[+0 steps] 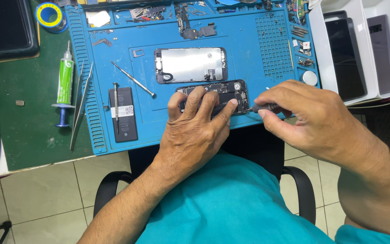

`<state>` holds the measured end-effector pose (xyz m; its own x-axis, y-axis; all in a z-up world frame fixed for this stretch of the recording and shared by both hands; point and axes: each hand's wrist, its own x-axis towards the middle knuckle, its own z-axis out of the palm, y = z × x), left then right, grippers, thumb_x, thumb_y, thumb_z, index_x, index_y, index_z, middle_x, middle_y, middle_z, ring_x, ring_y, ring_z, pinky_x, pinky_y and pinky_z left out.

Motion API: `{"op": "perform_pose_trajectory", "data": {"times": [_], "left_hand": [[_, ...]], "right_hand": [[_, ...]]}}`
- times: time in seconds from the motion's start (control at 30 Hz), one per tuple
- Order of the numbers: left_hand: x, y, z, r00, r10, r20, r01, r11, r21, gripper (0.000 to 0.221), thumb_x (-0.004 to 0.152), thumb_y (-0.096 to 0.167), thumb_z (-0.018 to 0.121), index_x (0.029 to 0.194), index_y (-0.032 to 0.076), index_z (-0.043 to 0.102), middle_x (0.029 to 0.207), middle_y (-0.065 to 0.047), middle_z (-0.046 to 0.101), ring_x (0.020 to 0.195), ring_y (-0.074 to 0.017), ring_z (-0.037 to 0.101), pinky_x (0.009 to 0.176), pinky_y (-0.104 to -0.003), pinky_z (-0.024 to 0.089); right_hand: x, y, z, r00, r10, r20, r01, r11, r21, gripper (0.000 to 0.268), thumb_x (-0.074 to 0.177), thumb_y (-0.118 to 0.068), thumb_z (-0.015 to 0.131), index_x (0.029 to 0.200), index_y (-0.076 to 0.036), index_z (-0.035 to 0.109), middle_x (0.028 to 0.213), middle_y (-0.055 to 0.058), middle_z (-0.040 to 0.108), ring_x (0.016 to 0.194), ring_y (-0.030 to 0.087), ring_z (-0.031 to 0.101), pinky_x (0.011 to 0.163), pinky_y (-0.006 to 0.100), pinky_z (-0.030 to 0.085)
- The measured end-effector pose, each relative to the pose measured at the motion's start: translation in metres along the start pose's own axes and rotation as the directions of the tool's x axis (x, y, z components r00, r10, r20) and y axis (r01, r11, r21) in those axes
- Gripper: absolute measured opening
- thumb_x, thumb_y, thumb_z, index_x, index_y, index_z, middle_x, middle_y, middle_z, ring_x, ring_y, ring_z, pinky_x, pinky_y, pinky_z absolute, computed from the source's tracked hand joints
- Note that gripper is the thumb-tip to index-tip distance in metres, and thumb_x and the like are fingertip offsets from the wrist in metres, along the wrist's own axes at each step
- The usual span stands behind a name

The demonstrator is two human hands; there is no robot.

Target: The person disassembles a smartphone on a blue work mat, using a screwdriver to remove screws and a cotton swab to clean internal components. They handle the battery, motherboard, and screen assembly, placing removed parts on the mat.

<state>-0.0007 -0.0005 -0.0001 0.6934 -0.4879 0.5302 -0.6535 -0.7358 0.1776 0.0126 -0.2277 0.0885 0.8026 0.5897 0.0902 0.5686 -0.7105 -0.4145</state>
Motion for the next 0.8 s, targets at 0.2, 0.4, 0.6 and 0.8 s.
{"op": "perform_pose_trajectory", "data": {"times": [0.2,0.4,0.6,0.8], "left_hand": [[-0.0001,0.001,-0.001,1.0,-0.012,0.002,0.012,1.0,-0.012,0.033,0.095,0.027,0.074,0.126,0.017,0.069,0.114,-0.006,0.06,0.113,-0.0277,0.058,0.1,-0.046,0.032],[-0.0006,0.0009,-0.0001,1.0,-0.013,0.005,0.013,1.0,-0.028,0.035,0.095,0.029,0.075,0.127,0.015,0.069,0.113,-0.006,0.061,0.114,-0.0278,0.059,0.1,-0.046,0.031],[0.0001,0.0009,-0.0004,1.0,-0.014,0.004,0.014,1.0,-0.021,0.036,0.094,0.03,0.076,0.126,0.016,0.069,0.112,-0.006,0.061,0.113,-0.0278,0.06,0.1,-0.046,0.031],[0.0,0.0009,-0.0008,1.0,-0.017,-0.001,0.016,1.0,-0.024,0.035,0.095,0.03,0.075,0.126,0.016,0.069,0.112,-0.006,0.061,0.113,-0.0282,0.06,0.1,-0.046,0.033]], "right_hand": [[-0.0054,0.0057,0.0042,0.999,0.03,-0.034,-0.029,0.999,0.015,0.015,0.094,-0.005,0.072,0.109,-0.002,0.07,0.099,0.01,0.073,0.086,0.021,0.067,0.072,0.029,0.054],[-0.0071,0.0073,0.0068,0.998,0.05,-0.048,-0.049,0.998,0.026,0.014,0.094,-0.004,0.071,0.108,-0.002,0.071,0.099,0.009,0.073,0.084,0.021,0.066,0.072,0.029,0.054],[-0.0063,0.0044,0.0055,0.996,0.083,-0.032,-0.081,0.996,0.039,0.015,0.093,-0.003,0.069,0.107,-0.005,0.071,0.099,0.007,0.073,0.083,0.019,0.065,0.06,0.028,0.053],[-0.0054,0.0064,0.0081,0.999,0.014,-0.045,-0.013,1.0,0.009,0.012,0.093,-0.003,0.07,0.105,-0.001,0.069,0.096,0.01,0.071,0.086,0.023,0.066,0.074,0.031,0.053]]}}
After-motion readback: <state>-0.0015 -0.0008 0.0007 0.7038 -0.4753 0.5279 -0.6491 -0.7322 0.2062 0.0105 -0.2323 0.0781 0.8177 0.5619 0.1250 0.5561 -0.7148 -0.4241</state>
